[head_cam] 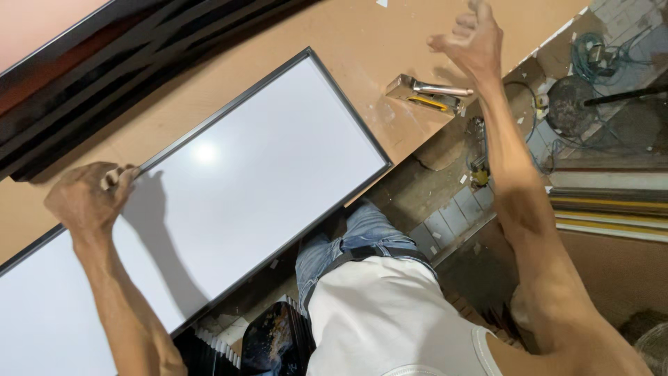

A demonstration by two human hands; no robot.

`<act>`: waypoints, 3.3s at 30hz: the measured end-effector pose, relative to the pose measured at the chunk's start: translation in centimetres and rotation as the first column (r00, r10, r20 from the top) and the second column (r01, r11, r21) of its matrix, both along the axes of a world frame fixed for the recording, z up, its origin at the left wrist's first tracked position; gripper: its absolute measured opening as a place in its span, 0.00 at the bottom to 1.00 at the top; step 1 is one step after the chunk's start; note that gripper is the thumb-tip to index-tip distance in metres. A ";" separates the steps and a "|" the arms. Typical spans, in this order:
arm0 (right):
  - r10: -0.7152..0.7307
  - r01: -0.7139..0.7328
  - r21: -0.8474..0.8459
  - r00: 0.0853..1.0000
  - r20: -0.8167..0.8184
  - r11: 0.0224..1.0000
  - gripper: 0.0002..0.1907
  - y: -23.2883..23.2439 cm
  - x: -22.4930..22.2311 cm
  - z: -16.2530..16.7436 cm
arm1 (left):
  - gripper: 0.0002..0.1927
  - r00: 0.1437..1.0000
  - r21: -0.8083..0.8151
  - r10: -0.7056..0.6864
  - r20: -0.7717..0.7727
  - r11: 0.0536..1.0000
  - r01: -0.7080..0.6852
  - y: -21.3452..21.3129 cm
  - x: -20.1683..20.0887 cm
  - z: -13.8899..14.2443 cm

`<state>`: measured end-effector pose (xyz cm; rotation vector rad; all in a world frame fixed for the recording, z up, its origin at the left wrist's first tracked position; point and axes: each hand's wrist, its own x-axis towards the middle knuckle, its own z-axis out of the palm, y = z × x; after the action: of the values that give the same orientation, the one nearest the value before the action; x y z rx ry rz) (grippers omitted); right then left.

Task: The person assembles picture frames by placing small purple paper pieces at the corners of a white backing board and securing them with a staple gun. They repeat this process for multiple frames, flipping each frame to check alignment and then stacking the completed frames.

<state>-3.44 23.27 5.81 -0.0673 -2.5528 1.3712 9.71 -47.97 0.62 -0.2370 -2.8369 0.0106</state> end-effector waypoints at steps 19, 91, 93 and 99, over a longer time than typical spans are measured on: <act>-0.060 0.041 0.484 0.998 0.023 0.874 0.70 -4.3 -17.7 -6.3 | 0.08 0.974 0.566 0.168 0.154 0.793 -0.226 22.2 -2.7 -0.5; 0.260 -0.213 -0.157 0.874 0.410 0.964 0.04 -16.7 -7.3 -13.2 | 0.06 0.951 0.781 -0.182 0.252 0.618 -0.088 31.7 -22.2 -8.9; 0.267 -0.234 -0.132 0.883 0.387 0.963 0.04 -16.7 -7.6 -13.1 | 0.05 0.941 0.769 -0.229 0.249 0.637 -0.049 31.7 -22.3 -8.4; 0.279 -0.286 -0.037 0.886 0.371 0.957 0.07 -16.8 -7.5 -13.1 | 0.18 0.919 0.732 -0.298 0.259 0.681 0.014 31.9 -22.7 -7.5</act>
<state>-10.98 6.43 -7.28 0.0575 -2.9891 1.5656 -13.04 -16.04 -6.90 -0.3269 -2.8764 -1.2956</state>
